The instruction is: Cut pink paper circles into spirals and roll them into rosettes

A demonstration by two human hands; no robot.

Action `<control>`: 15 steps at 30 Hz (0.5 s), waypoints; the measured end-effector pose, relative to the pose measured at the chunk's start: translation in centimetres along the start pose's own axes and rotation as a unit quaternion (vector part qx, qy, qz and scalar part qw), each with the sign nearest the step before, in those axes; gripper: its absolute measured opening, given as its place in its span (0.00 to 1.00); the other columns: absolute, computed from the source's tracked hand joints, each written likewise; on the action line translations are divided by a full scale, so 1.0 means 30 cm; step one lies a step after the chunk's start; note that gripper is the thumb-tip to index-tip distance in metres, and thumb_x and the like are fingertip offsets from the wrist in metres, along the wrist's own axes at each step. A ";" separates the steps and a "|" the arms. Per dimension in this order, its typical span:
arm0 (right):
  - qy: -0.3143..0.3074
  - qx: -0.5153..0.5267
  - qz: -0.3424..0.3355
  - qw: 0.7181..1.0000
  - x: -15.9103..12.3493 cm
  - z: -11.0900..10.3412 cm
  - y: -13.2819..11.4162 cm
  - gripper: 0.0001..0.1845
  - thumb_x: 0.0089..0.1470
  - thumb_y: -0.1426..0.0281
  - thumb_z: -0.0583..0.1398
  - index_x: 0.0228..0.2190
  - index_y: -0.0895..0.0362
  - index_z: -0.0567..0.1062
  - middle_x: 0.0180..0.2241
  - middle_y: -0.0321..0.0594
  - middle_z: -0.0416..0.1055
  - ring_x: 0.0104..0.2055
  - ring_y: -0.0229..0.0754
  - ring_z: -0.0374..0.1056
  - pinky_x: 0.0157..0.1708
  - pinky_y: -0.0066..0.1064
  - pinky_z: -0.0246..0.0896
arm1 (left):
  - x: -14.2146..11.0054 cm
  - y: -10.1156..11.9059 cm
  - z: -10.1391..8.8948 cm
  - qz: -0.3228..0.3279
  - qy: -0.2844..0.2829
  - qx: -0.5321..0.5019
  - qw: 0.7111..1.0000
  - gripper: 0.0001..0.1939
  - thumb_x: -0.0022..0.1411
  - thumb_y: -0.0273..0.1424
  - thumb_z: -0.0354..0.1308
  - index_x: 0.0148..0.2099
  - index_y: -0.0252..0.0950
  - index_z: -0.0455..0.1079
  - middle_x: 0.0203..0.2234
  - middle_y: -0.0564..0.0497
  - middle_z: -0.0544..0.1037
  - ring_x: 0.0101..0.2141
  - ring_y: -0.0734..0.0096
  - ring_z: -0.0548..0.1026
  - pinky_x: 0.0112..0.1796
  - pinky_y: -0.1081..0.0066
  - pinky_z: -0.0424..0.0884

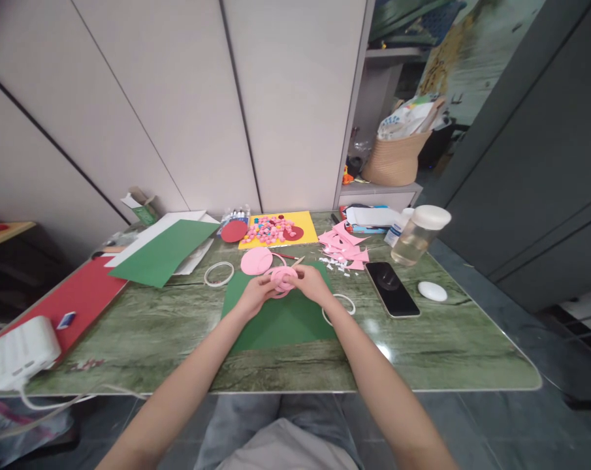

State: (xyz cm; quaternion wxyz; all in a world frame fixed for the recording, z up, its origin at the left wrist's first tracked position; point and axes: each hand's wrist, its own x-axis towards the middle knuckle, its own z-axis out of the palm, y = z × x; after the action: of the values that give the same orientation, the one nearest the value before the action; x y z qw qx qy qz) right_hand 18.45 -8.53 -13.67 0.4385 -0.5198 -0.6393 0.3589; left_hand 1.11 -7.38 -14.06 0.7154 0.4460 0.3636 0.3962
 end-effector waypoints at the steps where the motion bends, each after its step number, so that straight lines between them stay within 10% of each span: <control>1: 0.005 0.014 0.002 1.000 0.001 0.000 0.001 0.14 0.43 0.62 0.62 0.28 0.61 0.73 0.26 0.36 0.70 0.29 0.37 0.63 0.31 0.28 0.58 | 0.000 0.000 -0.002 -0.003 0.001 0.000 1.000 0.19 0.45 0.35 0.66 0.38 0.27 0.74 0.31 0.44 0.78 0.31 0.69 0.75 0.36 0.69 0.72; 5: 0.018 0.076 0.012 0.997 0.003 0.002 -0.001 0.20 0.40 0.65 0.64 0.38 0.59 0.71 0.37 0.40 0.72 0.38 0.38 0.66 0.40 0.30 0.60 | 0.002 0.003 -0.009 -0.011 0.005 -0.002 1.000 0.20 0.45 0.35 0.66 0.39 0.27 0.73 0.30 0.44 0.78 0.29 0.69 0.75 0.35 0.68 0.73; 15: 0.062 0.224 0.095 0.968 0.003 0.016 0.018 0.14 0.36 0.63 0.65 0.27 0.58 0.73 0.24 0.35 0.72 0.22 0.32 0.64 0.22 0.24 0.59 | 0.029 -0.005 -0.020 0.027 0.096 -0.010 0.995 0.17 0.45 0.36 0.65 0.37 0.30 0.71 0.28 0.47 0.77 0.28 0.74 0.74 0.33 0.73 0.69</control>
State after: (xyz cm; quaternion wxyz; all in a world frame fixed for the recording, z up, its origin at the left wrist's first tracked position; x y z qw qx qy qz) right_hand 18.18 -8.33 -14.33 0.5460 -0.4881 -0.4619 0.5002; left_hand 0.97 -6.44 -14.54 0.6707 0.4084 0.4143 0.4601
